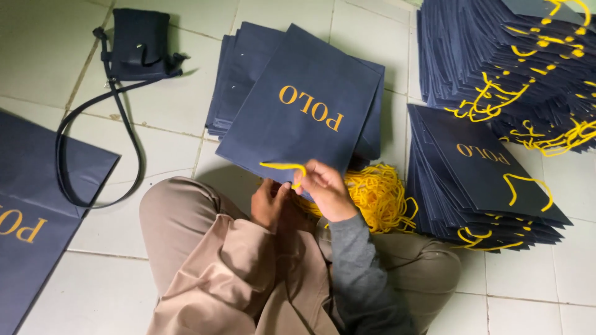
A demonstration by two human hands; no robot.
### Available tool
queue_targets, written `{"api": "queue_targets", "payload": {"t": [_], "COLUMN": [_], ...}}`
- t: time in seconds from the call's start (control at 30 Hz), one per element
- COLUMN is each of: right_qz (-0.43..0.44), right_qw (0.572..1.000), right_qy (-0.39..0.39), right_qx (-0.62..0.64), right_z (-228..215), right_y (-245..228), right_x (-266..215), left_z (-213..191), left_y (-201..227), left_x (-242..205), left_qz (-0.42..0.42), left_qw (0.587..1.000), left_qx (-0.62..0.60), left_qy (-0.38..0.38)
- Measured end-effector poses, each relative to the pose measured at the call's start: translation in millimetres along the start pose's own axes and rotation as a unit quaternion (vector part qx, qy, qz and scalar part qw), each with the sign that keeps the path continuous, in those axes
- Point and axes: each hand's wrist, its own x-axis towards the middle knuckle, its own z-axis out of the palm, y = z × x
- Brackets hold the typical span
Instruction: The person sits on the floor attaching yellow cord handles to navy paper shopping bags. They thread a cord end through the punched holes on a bag, knot the ends to secure the handle, then place the finished bag onto a growing stack and take the next bag.
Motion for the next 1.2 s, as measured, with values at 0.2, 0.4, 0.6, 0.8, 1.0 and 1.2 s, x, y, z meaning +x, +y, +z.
{"api": "queue_targets", "payload": {"t": [0.2, 0.4, 0.6, 0.8, 1.0, 1.2], "right_qz": [-0.079, -0.053, 0.041, 0.036, 0.027, 0.052], "right_qw": [0.963, 0.934, 0.947, 0.96, 0.956, 0.948], "right_qy": [0.168, 0.29, 0.314, 0.248, 0.267, 0.312], "right_qx": [-0.194, -0.203, 0.051, 0.122, 0.121, 0.042], "right_z": [-30.5, -128.5, -78.4, -46.9, -83.5, -113.8], "right_y": [-27.9, 87.1, 112.8, 56.1, 11.9, -48.8], "right_x": [18.8, -54.2, -73.4, -68.6, -92.7, -117.0], "left_z": [3.6, 23.7, 28.5, 31.6, 5.7, -62.6], "left_y": [-1.5, -56.3, 10.5, -12.3, 78.2, -61.4], "left_x": [-3.3, 2.5, -15.6, 7.0, -11.7, 37.1], "left_qz": [0.037, 0.042, -0.145, -0.269, -0.238, -0.065], "left_qw": [0.997, 0.972, 0.966, 0.863, 0.851, 0.596], "left_qx": [-0.008, 0.045, -0.095, -0.374, -0.455, -0.682], "left_qy": [-0.072, -0.229, -0.192, -0.206, -0.11, -0.418]}}
